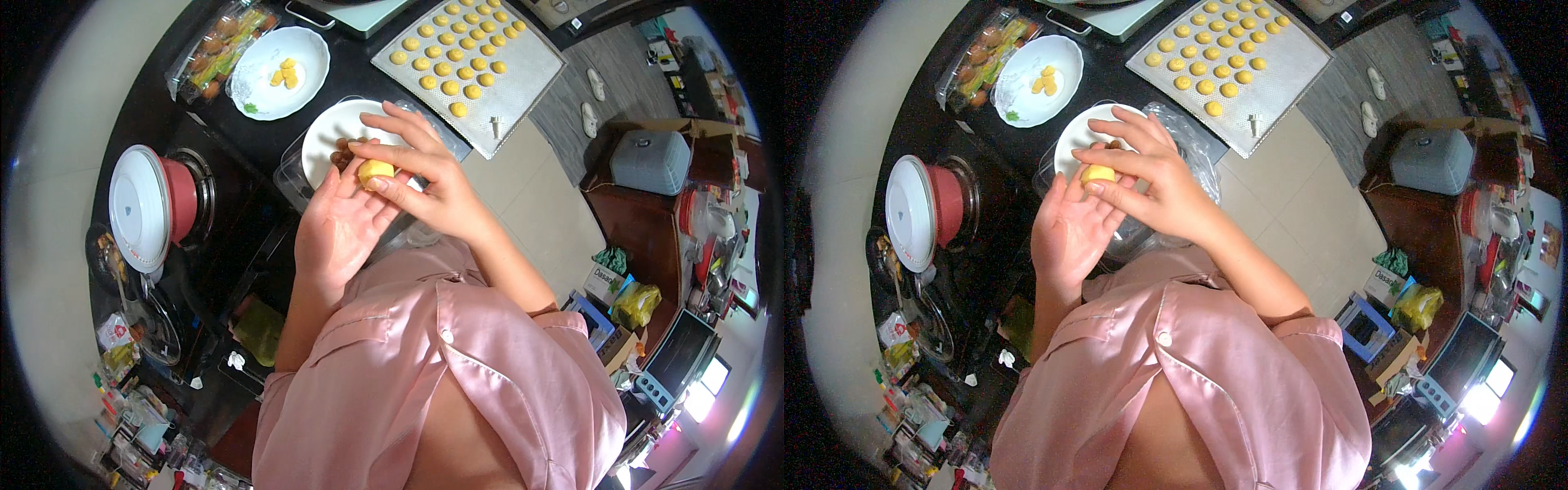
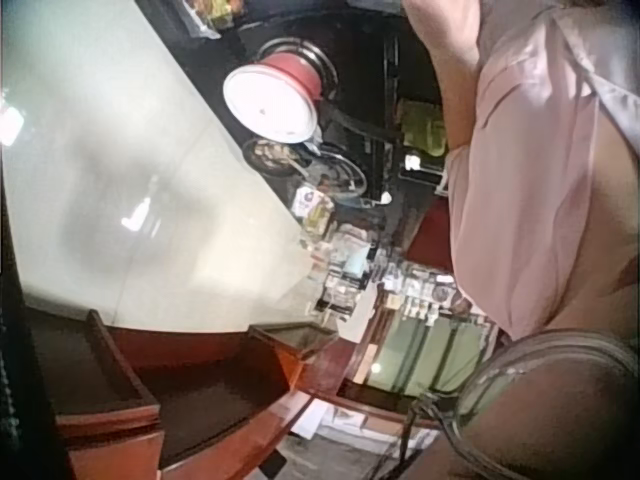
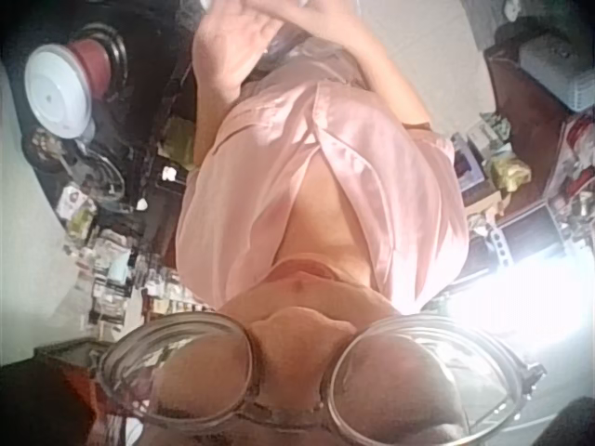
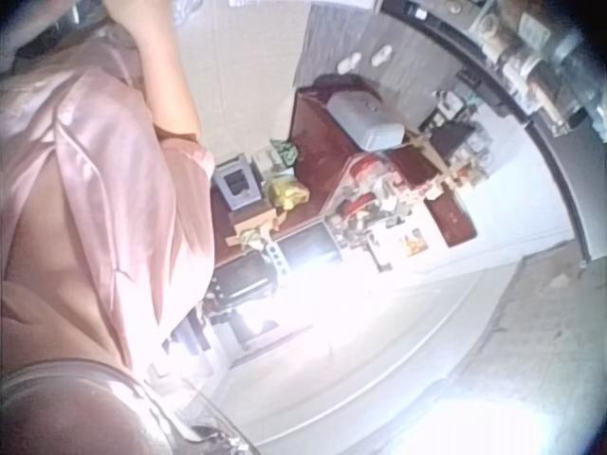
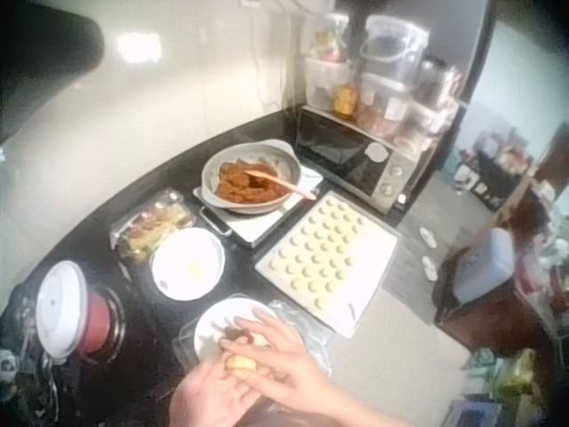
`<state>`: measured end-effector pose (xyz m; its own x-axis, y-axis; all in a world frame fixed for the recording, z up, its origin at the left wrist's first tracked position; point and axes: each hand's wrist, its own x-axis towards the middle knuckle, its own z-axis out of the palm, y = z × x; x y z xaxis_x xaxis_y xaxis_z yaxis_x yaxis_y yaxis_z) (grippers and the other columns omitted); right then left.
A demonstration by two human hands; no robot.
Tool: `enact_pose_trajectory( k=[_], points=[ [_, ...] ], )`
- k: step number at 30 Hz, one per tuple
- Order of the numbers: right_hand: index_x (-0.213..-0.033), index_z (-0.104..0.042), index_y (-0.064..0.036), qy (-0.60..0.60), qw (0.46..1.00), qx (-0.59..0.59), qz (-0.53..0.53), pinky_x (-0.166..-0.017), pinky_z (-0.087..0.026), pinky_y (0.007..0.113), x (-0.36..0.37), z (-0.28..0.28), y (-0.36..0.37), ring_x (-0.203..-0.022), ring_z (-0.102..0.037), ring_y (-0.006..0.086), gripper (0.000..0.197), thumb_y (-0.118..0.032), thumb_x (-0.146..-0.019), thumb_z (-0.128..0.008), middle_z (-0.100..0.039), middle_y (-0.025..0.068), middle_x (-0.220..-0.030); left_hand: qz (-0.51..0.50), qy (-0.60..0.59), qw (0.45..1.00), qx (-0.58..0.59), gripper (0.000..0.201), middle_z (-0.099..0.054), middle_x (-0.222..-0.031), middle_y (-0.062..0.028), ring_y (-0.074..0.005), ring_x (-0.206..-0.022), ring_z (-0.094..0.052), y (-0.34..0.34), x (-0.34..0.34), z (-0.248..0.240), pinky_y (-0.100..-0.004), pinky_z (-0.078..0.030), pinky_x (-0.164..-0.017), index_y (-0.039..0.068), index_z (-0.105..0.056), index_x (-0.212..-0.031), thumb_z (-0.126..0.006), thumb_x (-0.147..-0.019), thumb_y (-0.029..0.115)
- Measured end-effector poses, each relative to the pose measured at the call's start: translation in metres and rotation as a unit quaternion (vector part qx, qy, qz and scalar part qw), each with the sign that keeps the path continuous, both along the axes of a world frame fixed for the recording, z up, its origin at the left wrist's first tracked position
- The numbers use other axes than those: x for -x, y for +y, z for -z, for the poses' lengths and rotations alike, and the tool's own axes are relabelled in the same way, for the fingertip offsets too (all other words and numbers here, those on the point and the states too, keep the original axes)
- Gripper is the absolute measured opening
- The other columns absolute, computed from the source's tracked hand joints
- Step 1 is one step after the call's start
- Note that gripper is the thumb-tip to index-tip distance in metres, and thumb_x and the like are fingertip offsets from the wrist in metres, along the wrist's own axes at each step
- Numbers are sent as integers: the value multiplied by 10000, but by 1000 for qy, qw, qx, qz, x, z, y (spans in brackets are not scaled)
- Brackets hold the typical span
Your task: The person prepares small pastries by hand, flattening portions of yellow dough, placing a dark round filling in the center, and rolling them into balls before placing them onto a baking sheet.
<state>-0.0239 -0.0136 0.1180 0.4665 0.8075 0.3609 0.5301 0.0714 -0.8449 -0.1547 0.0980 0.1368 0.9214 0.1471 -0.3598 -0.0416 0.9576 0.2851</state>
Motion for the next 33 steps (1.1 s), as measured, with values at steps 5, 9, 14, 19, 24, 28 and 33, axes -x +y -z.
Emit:
enact_pose_trajectory(
  k=[5, 9, 14, 19, 24, 28, 33],
  points=[
    [-1167, -688, -148, -16, 999, -21, -41, -1080, -255, 564, 0, -23, 2, -1320, -401, 384, 401, -263, -786, -728, -533, 140, -1333, 5, 42, 995, -86, 442, -448, -1385, -82, -215, -1268, -471, -2, 6, 14, -387, -395, -1071, 45, -356, -1428, -398, -1031, 236],
    [-1182, -672, -151, -130, 990, -28, -46, -1080, -226, 618, -4, -10, 0, -1307, -418, 377, 494, -315, -726, -771, -483, 134, -1382, -13, 52, 996, -65, 416, -477, -1358, -60, -200, -1244, -492, -5, 6, 14, -378, -423, -1050, 50, -406, -1398, -438, -1019, 219],
    [-1155, -682, -159, -63, 998, -25, -7, -1079, -207, 639, 0, -12, 2, -1310, -422, 370, 494, -346, -708, -782, -513, 101, -1360, 18, -7, 1000, -24, 427, -462, -1372, -66, -215, -1248, -486, -5, 8, 18, -383, -401, -1071, 54, -387, -1411, -433, -1021, 224],
    [-1129, -681, -153, -74, 997, -16, 23, -1084, -175, 650, 3, -24, 4, -1309, -424, 359, 454, -383, -744, -749, -563, 77, -1290, -19, 29, 999, -3, 435, -442, -1385, -94, -234, -1277, -461, -8, 3, 6, -394, -355, -1105, 60, -345, -1426, -401, -1031, 235],
    [-1129, -676, -137, -179, 982, 57, -1, -1111, -126, 606, 4, -21, 7, -1311, -429, 337, 331, -311, -848, -654, -579, 95, -1268, -21, 23, 999, -10, 418, -445, -1383, -97, -233, -1288, -454, -6, 5, 8, -392, -358, -1104, 54, -356, -1413, -394, -1032, 219],
    [-1081, -699, -124, -52, 999, -10, -5, -1101, -132, 623, 6, -23, 7, -1298, -445, 334, 271, -296, -898, -598, -596, 103, -1241, -28, 47, 995, -87, 407, -462, -1364, -103, -223, -1291, -456, -7, 5, 7, -388, -358, -1103, 45, -366, -1402, -415, -1022, 183],
    [-1085, -697, 2, 407, 906, -43, -103, -1051, -378, 425, 10, -13, 12, -1210, -532, 259, 368, -258, -998, -451, -588, 132, -1269, -7, 56, 996, -72, 408, -458, -1381, -119, -225, -1291, -460, -5, 10, 11, -386, -363, -1101, 37, -379, -1396, -431, -1014, 171]
  ],
)
